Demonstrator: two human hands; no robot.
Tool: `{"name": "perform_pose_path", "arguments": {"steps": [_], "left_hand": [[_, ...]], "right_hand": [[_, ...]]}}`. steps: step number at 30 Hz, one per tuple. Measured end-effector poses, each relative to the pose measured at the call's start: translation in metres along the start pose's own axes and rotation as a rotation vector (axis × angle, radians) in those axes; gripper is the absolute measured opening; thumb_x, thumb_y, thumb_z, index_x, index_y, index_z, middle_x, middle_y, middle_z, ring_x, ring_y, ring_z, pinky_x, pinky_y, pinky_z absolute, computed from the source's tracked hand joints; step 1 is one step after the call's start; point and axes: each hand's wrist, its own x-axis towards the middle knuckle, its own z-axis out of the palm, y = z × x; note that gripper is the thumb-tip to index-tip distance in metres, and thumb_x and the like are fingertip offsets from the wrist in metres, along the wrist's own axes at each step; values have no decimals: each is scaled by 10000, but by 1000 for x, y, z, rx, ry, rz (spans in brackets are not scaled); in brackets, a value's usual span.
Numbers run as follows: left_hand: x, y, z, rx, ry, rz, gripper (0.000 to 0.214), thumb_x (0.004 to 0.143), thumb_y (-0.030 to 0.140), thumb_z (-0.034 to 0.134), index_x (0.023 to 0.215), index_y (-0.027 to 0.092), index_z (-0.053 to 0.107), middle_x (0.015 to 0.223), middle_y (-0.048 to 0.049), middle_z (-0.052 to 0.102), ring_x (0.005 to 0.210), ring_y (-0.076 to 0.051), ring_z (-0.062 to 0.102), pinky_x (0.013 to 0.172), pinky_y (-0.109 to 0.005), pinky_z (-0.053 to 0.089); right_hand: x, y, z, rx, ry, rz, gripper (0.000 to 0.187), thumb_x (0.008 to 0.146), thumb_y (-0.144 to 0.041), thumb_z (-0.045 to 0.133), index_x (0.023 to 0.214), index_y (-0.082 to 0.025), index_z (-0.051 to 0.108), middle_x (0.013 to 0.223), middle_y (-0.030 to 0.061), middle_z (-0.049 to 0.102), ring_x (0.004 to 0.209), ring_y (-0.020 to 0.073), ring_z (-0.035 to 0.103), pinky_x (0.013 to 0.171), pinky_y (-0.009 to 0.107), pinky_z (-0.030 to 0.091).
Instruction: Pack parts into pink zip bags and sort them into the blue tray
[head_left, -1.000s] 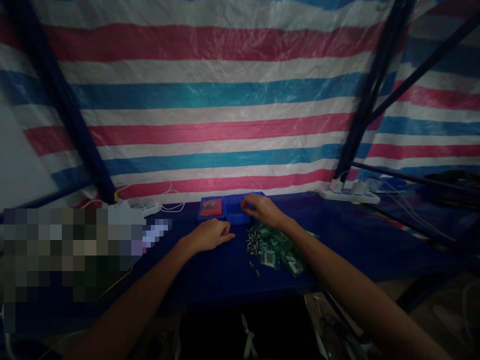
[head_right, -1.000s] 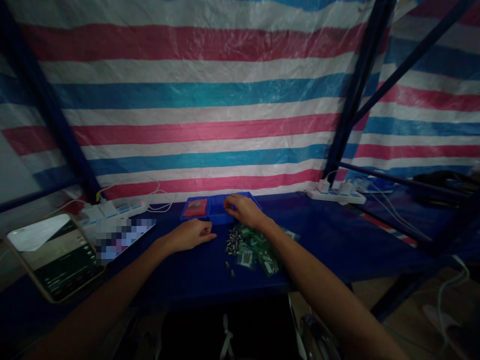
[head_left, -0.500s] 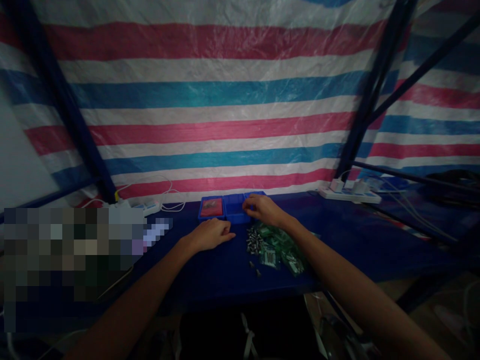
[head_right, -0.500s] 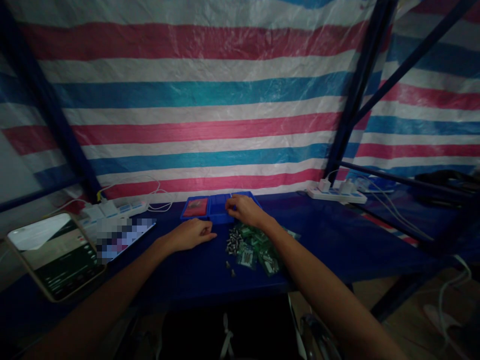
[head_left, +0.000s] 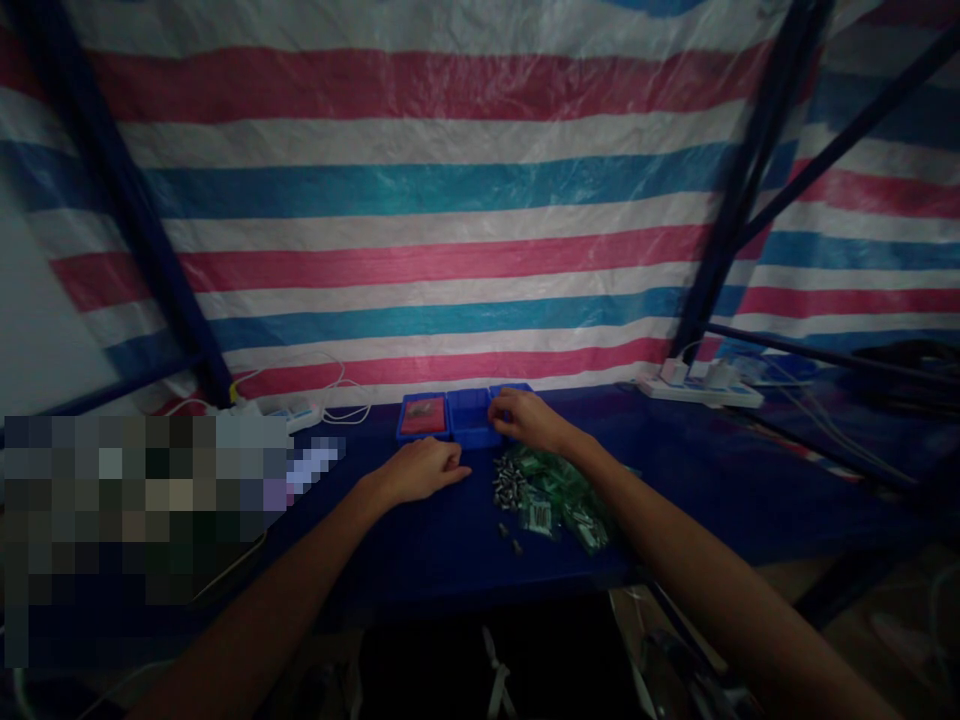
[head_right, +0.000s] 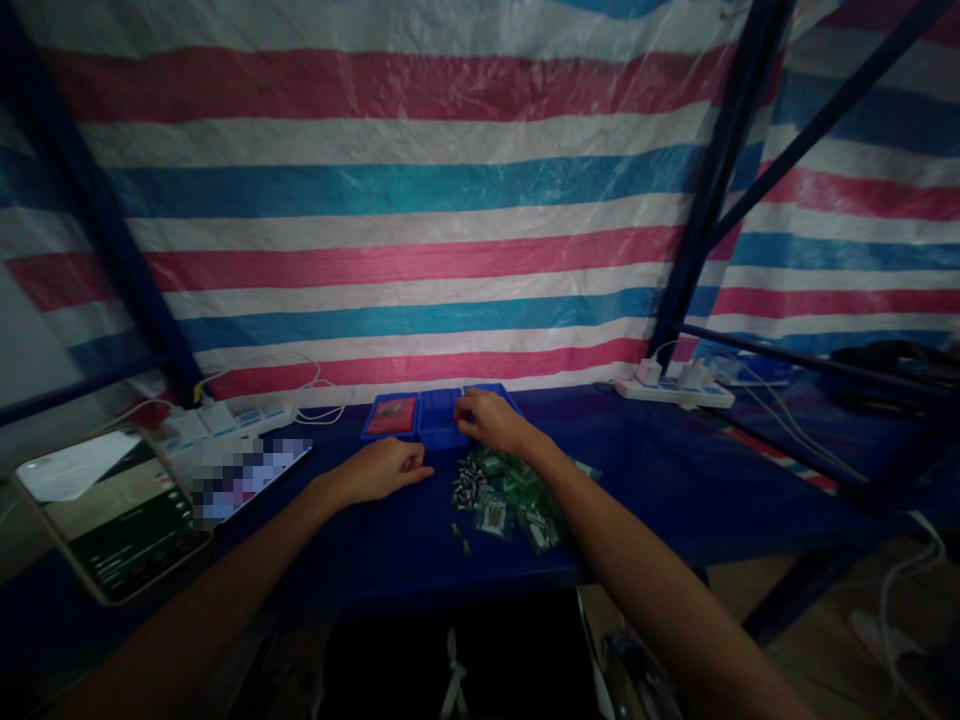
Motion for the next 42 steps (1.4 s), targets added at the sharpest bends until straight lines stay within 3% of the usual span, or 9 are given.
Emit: {"name": "perform_pose_path", "arguments": {"steps": [33, 39, 42], "left_hand": [[-2, 0, -2, -15, 9, 10, 286, 1032, 468, 577, 910, 211, 610, 820, -12, 685, 730, -177, 607, 626, -289, 294], [-2, 0, -2, -21, 7, 17, 269, 1034, 457, 583, 937, 208, 618, 855, -17, 695, 750, -176, 614, 636, -287, 303], [-2, 0, -1, -15, 8, 12, 253, 1030, 447, 597, 951, 208, 619, 867, -18, 696, 773, -181, 625, 637, -286, 307]], "right_hand": [[-2, -7, 0, -57, 5, 40, 111, 885, -103, 614, 848, -196, 661, 880, 47, 641, 755, 174, 564, 705, 309, 385], [-2, -9, -1, 32, 32, 15, 121, 868, -94, 597, 886, -196, 659, 861, 32, 665, 754, 164, 577, 716, 305, 395], [-2, -13, 0, 153, 3, 58, 112, 879, -127, 591, 910, -195, 675, 745, -5, 637, 665, 138, 546, 653, 289, 367]]}}
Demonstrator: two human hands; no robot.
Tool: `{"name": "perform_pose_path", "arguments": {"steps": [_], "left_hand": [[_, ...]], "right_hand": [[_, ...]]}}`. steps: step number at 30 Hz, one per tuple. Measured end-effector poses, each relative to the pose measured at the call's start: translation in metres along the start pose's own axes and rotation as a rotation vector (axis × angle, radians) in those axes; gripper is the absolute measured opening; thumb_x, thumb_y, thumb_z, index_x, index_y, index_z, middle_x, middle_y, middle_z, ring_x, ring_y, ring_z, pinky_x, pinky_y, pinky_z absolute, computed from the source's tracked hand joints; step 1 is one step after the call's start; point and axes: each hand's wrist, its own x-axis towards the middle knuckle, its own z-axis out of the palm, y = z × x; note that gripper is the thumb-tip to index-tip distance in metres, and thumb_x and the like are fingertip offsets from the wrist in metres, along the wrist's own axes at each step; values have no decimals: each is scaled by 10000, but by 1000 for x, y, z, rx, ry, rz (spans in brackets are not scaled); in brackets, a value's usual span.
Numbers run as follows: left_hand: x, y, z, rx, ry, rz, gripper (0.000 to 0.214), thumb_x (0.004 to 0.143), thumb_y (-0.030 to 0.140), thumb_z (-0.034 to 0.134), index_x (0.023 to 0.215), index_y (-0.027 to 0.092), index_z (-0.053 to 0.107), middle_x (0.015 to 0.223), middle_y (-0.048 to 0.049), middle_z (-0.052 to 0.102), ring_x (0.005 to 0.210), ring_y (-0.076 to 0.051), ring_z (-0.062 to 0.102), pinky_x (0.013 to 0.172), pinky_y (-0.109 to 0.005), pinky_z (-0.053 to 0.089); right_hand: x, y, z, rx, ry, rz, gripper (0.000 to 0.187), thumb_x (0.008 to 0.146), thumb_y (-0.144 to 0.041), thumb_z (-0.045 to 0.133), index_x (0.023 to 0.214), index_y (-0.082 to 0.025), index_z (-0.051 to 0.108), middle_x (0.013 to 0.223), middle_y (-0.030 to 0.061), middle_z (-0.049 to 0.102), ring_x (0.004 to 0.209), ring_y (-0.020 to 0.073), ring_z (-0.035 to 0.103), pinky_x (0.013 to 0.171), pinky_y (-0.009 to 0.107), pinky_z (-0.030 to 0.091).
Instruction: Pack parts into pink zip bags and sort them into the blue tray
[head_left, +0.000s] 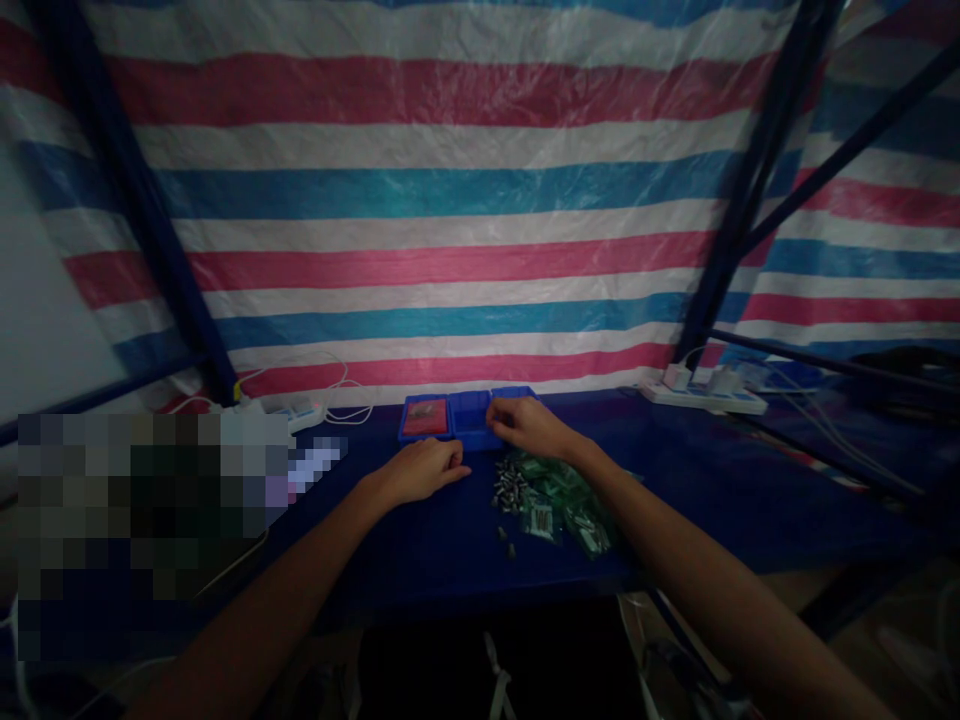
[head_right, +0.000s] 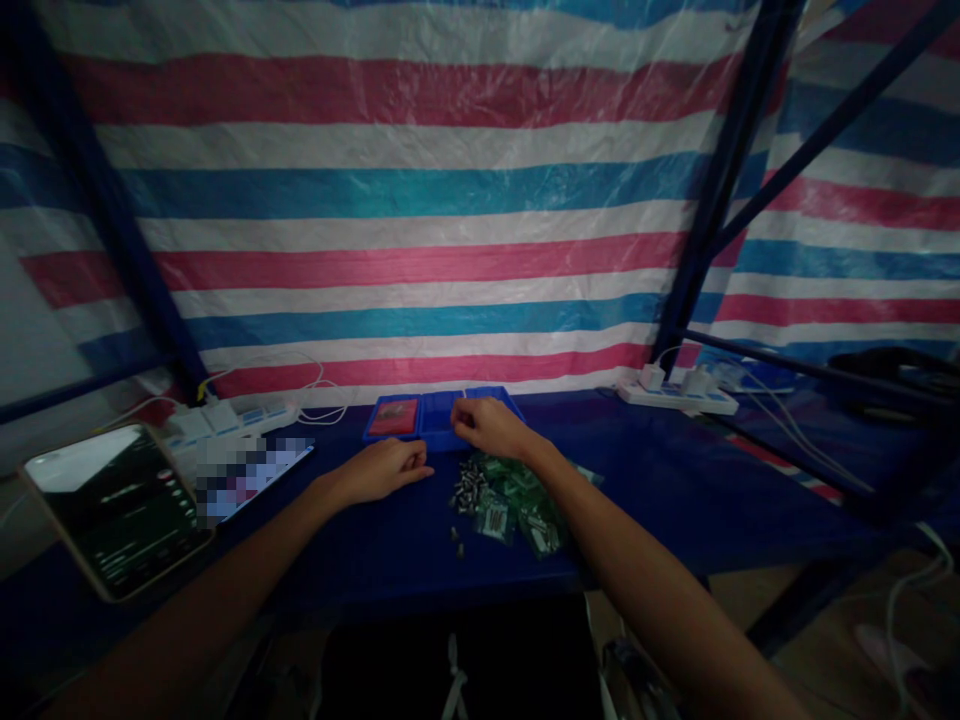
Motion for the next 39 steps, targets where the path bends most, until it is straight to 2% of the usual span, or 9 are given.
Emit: {"name": "perform_pose_path", "arguments": {"steps": [3, 7, 14, 19, 28, 32, 36, 39], "left_hand": [[1, -3, 2, 10, 10, -3, 227, 1032, 430, 601, 979, 209, 617, 882, -18, 696, 780, -181, 628, 639, -282, 312], [2, -7, 4, 24, 18, 3, 190, 1035, 404, 600, 1002, 218, 618, 881, -13, 692, 764, -173, 619, 633, -280, 308], [1, -6, 3, 15, 16, 5, 178, 1035, 403, 580, 1041, 229, 616, 885, -11, 693, 753, -176, 609, 638, -289, 312], [1, -4, 2, 9, 15, -4, 218, 1022, 436, 597, 1058, 221, 613, 876, -12, 685, 752, -176, 605, 639, -292, 308], [1, 2, 2, -42, 8, 16, 252, 993, 433, 630, 896, 201, 637, 794, 0, 673, 693, -149, 589, 606, -288, 280], [-1, 6, 0, -101, 9, 32, 330, 970, 530, 643, 913, 205, 646, 774, 7, 659, 667, -144, 569, 590, -284, 272], [-2, 13, -2, -169, -11, 73, 514, 827, 714, 736, 930, 214, 671, 786, 15, 633, 679, -146, 551, 591, -276, 279], [-2, 15, -2, -187, -26, 143, 584, 716, 745, 815, 903, 211, 669, 829, 11, 624, 738, -157, 552, 626, -271, 305]], "right_hand": [[-1, -2, 2, 154, -98, 40, 71, 897, -234, 636, 894, -183, 685, 670, -30, 577, 614, 118, 494, 600, 274, 334], [-1, -3, 4, 231, -273, 58, 221, 875, -383, 726, 851, -166, 699, 648, -36, 543, 597, 107, 464, 568, 268, 310], [-2, -5, 0, 148, -369, 74, 107, 849, -263, 738, 873, -159, 744, 658, -36, 556, 596, 103, 486, 582, 265, 327], [-3, -7, 0, 101, -447, 102, 82, 866, -198, 698, 902, -155, 757, 627, -24, 621, 587, 113, 569, 594, 256, 364], [-3, -8, 0, 98, -497, 99, 105, 872, -223, 698, 923, -159, 764, 631, -17, 661, 590, 122, 622, 599, 242, 388], [-3, -8, 1, 89, -488, 101, 110, 873, -233, 699, 922, -158, 762, 636, -14, 666, 584, 123, 622, 590, 240, 385], [-3, -10, -1, 59, -478, 97, 96, 856, -176, 678, 904, -154, 758, 621, -19, 662, 588, 123, 614, 603, 240, 384], [-3, -12, -2, 50, -479, 90, 104, 863, -162, 660, 906, -150, 754, 623, -15, 666, 591, 124, 610, 613, 244, 392]]}}
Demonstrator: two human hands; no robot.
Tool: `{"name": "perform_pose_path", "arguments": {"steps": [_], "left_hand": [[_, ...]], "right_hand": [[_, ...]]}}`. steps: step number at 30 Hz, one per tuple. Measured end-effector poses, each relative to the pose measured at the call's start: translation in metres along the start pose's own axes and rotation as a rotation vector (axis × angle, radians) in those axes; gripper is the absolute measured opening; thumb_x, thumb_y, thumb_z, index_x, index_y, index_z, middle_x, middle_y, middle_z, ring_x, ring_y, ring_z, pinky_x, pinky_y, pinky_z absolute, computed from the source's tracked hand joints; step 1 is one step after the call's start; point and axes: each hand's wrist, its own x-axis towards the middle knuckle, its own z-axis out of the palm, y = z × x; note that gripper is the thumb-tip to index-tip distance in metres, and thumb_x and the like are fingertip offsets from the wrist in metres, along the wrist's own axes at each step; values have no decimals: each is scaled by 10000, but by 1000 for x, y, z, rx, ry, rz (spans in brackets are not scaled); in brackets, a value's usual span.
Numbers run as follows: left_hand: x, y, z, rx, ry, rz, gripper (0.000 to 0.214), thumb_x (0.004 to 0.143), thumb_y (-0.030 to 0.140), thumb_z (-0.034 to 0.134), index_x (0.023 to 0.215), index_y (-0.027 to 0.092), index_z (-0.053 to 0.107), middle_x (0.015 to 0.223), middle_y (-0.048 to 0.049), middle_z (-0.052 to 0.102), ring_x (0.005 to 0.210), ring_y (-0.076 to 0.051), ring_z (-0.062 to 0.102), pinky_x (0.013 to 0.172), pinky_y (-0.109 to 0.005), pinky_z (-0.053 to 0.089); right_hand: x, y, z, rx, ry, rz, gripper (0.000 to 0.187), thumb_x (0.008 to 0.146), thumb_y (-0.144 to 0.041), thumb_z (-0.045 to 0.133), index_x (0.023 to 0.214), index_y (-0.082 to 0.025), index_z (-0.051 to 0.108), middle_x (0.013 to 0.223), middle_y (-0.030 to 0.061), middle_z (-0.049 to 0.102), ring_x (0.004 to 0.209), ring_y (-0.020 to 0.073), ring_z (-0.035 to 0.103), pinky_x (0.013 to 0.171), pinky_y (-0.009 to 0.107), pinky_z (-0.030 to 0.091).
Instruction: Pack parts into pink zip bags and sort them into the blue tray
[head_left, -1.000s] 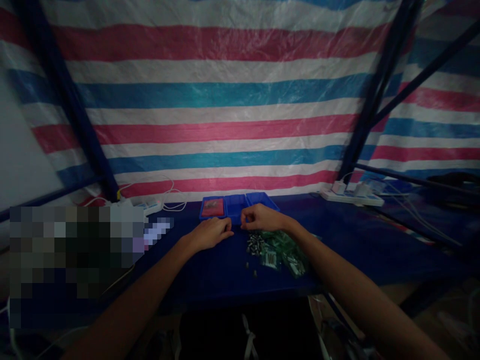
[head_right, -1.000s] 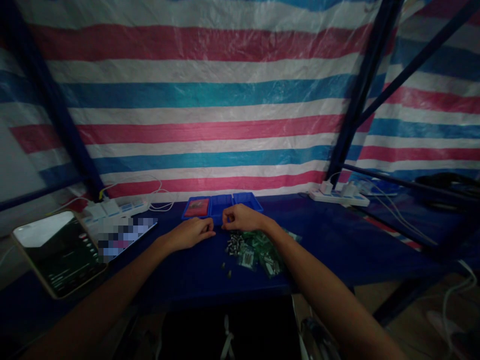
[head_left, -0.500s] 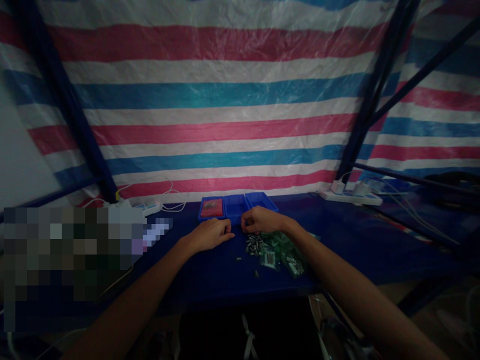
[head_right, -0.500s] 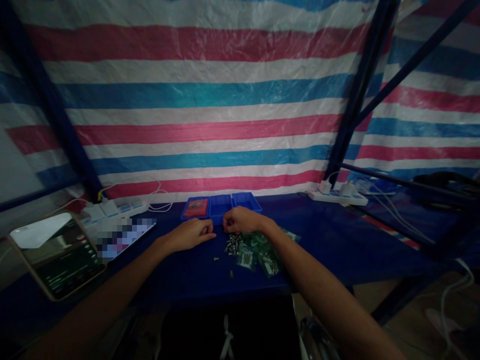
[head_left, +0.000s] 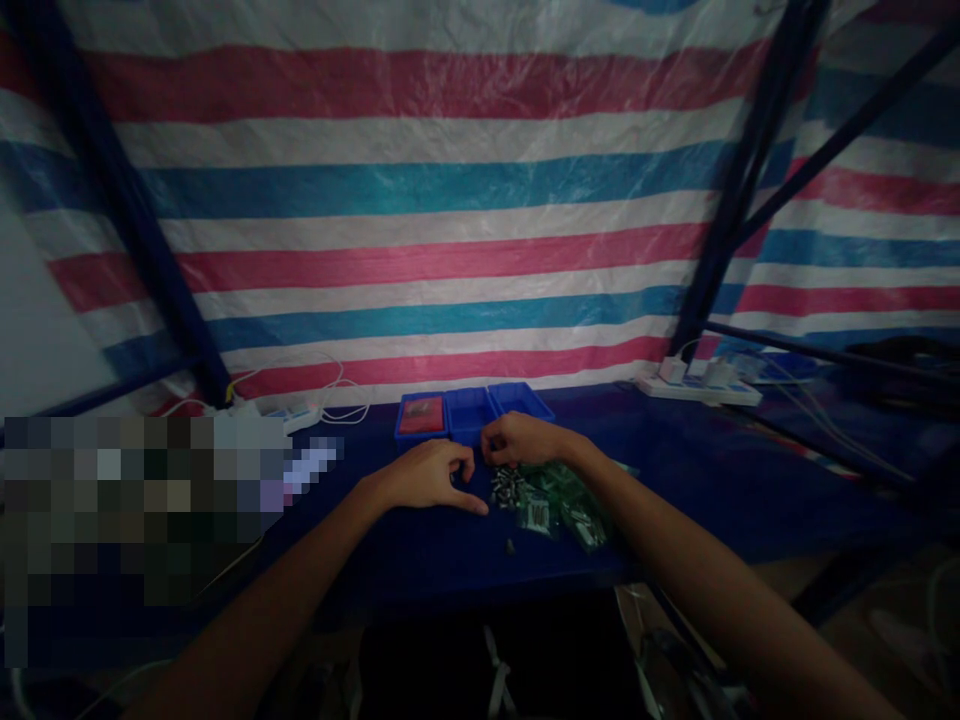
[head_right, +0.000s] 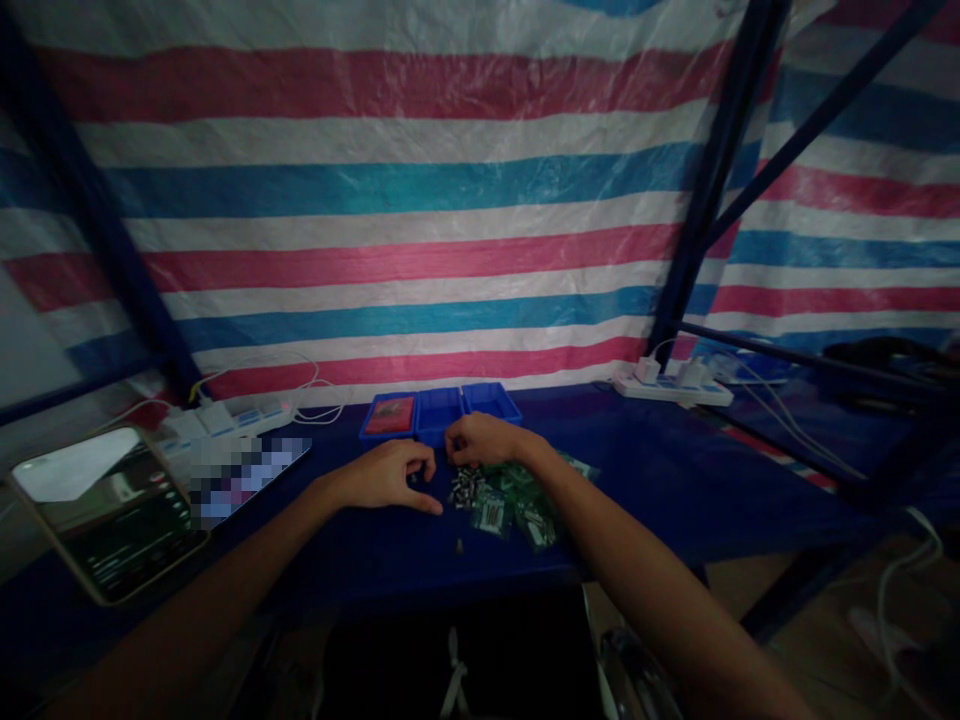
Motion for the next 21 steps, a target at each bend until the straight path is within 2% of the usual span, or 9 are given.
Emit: {"name": "perform_pose_path", "arguments": {"steps": [2, 5, 8, 13, 17, 21], "left_hand": [[1, -2, 2, 7, -5, 49, 580, 704, 733, 833, 883, 206, 665, 850, 4, 624, 791, -171, 558, 663, -272, 323], [2, -7, 3, -2, 9, 73, 529, 772, 701, 803, 888, 202, 672, 860, -4, 618, 826, -181, 558, 698, -278, 337], [3, -10, 4, -16, 35, 57, 485, 828, 671, 771, 924, 202, 689, 860, -8, 608, 817, -181, 555, 699, -279, 342], [2, -7, 4, -11, 50, -4, 489, 836, 638, 779, 1047, 206, 690, 879, 0, 617, 775, -164, 561, 668, -270, 340], [2, -5, 4, 18, 39, 0, 330, 958, 520, 686, 1097, 221, 700, 832, 11, 622, 744, -153, 578, 659, -273, 341], [1, -7, 2, 96, 48, -41, 263, 1002, 450, 634, 1102, 221, 715, 818, -7, 660, 735, -165, 597, 655, -280, 336]], "right_hand": [[0, 0, 0, 2, -5, -1, 109, 875, -165, 648, 911, -150, 750, 623, -13, 665, 590, 124, 613, 612, 246, 395], [0, 1, 1, 6, -10, 2, 106, 886, -180, 645, 915, -150, 744, 614, -15, 660, 580, 121, 605, 603, 247, 384], [0, 1, 1, 15, -3, 15, 109, 887, -183, 641, 916, -147, 739, 624, -10, 666, 582, 120, 604, 602, 250, 381], [0, 1, 0, -8, -1, -10, 113, 881, -170, 620, 887, -153, 731, 616, -11, 666, 583, 119, 600, 622, 254, 387], [1, 2, -1, -22, 6, 11, 143, 874, -143, 590, 838, -155, 728, 603, -10, 662, 577, 120, 604, 619, 252, 384], [0, 1, -2, -35, -3, 40, 146, 863, -147, 604, 833, -156, 747, 600, -5, 668, 584, 127, 618, 627, 249, 396]]}}
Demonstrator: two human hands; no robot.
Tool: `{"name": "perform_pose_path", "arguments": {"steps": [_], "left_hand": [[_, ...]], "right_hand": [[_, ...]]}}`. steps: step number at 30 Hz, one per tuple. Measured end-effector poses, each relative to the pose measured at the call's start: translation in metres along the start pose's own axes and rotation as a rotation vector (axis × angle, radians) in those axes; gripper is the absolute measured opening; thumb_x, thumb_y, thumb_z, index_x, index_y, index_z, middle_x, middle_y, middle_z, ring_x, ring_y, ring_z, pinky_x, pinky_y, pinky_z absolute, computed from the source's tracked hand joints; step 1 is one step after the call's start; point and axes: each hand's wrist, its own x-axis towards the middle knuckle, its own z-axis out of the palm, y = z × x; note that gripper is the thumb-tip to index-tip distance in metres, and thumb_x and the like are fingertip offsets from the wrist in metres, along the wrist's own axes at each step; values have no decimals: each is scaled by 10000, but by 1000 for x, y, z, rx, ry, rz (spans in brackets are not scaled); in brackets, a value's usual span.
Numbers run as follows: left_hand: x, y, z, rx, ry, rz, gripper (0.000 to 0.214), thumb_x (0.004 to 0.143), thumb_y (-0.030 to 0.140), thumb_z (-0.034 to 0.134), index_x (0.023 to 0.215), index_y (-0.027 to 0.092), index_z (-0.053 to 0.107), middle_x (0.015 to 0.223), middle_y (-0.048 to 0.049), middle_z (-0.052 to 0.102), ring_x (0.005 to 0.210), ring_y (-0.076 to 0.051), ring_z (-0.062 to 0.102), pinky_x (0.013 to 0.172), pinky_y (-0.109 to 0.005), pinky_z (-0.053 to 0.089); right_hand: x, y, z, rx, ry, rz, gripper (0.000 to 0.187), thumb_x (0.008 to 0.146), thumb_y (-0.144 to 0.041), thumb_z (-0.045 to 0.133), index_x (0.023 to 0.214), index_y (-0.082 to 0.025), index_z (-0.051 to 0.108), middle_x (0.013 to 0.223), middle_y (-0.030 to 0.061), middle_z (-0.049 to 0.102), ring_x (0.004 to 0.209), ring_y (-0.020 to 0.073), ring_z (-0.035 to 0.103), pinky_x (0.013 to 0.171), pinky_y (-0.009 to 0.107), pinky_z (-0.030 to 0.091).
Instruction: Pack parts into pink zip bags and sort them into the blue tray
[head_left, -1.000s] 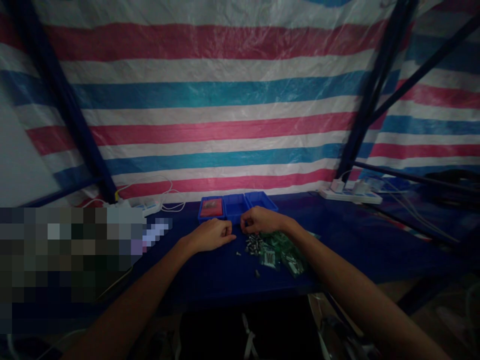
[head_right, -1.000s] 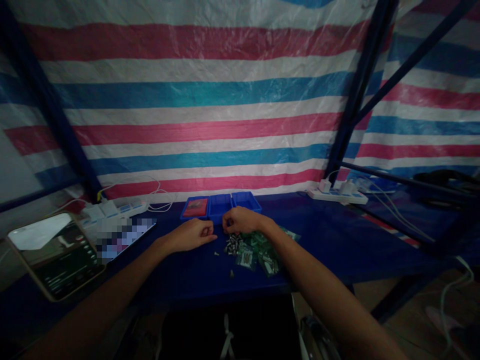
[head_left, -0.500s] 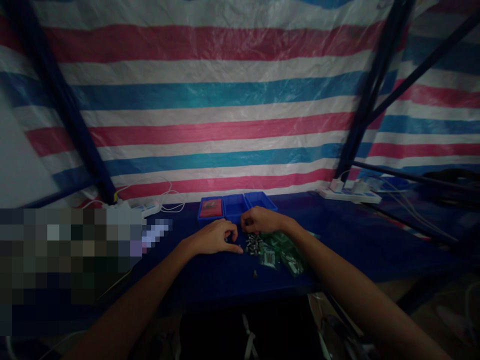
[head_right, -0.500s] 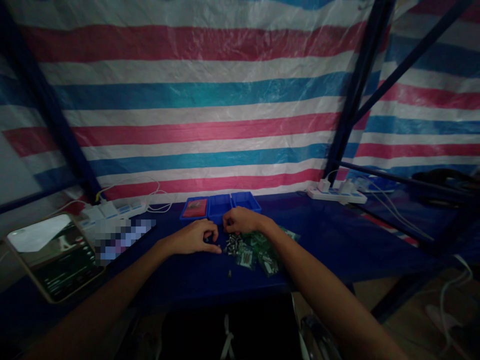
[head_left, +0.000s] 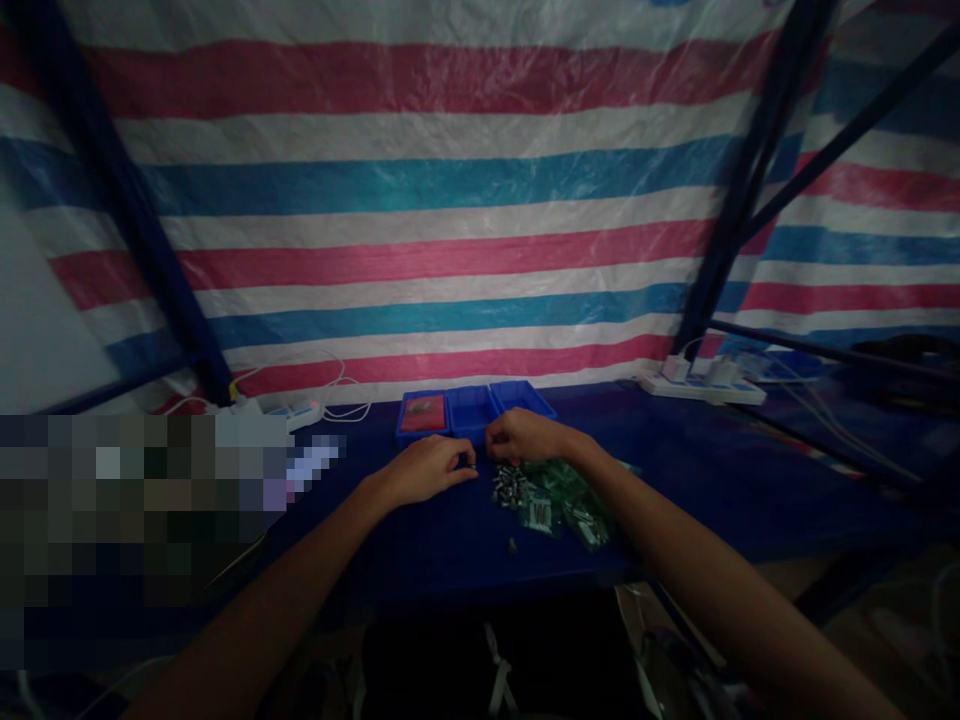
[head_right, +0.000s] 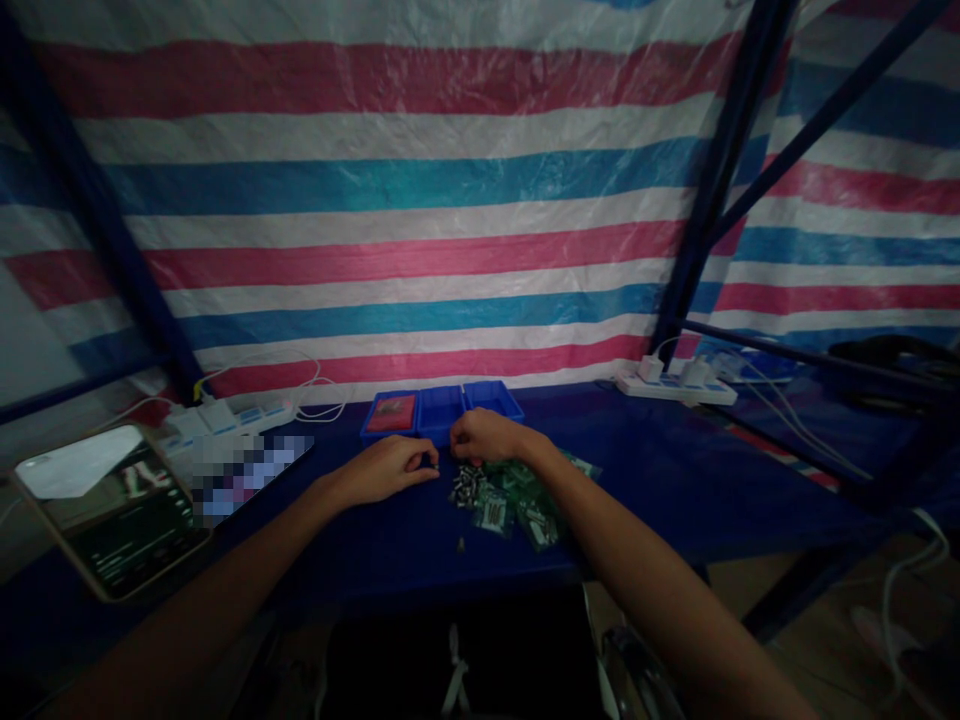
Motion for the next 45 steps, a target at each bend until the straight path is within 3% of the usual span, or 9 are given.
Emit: {"name": "perform_pose_path", "arguments": {"steps": [15, 20, 25, 34, 39, 45], "left_hand": [[1, 0, -2, 53, 15, -18, 223, 1025, 374, 584, 1079, 226, 743, 815, -18, 704, 723, -175, 625, 637, -281, 324], [0, 3, -3, 61, 11, -20, 265, 1027, 437, 589, 1116, 229, 727, 830, -21, 698, 738, -182, 623, 649, -285, 343], [0, -1, -1, 68, 0, -22, 226, 1026, 413, 599, 1119, 242, 714, 834, -12, 694, 755, -182, 625, 659, -281, 350], [0, -1, -1, 87, 14, -24, 220, 1028, 412, 595, 1109, 244, 712, 816, -9, 688, 732, -174, 618, 639, -284, 328], [0, -1, -2, 104, 8, -26, 278, 1026, 461, 585, 1110, 228, 710, 828, -22, 692, 741, -182, 630, 644, -286, 359], [0, 5, 2, 115, 55, -10, 342, 1009, 533, 613, 1107, 216, 696, 878, -33, 704, 760, -190, 638, 692, -295, 397]], "right_hand": [[-3, -6, -3, -128, 11, 9, 92, 852, -165, 671, 846, -175, 762, 603, -8, 683, 599, 137, 624, 614, 262, 367], [-4, -6, -3, -192, 25, 66, 80, 852, -224, 717, 786, -191, 746, 586, 2, 682, 624, 153, 618, 634, 291, 353], [-5, -5, -4, -189, 3, 97, 69, 843, -219, 711, 786, -188, 739, 600, 5, 684, 629, 154, 620, 633, 292, 367], [-6, -8, -2, -14, 21, 9, 31, 829, -192, 632, 818, -176, 657, 628, -5, 684, 586, 129, 615, 601, 266, 385], [-5, -11, -1, 45, 87, 0, 56, 819, -194, 623, 872, -183, 635, 654, -4, 696, 626, 139, 636, 631, 272, 404], [-2, -5, -2, -23, 276, 63, 92, 849, -259, 602, 909, -193, 626, 692, 21, 715, 665, 159, 622, 635, 292, 369]]}}
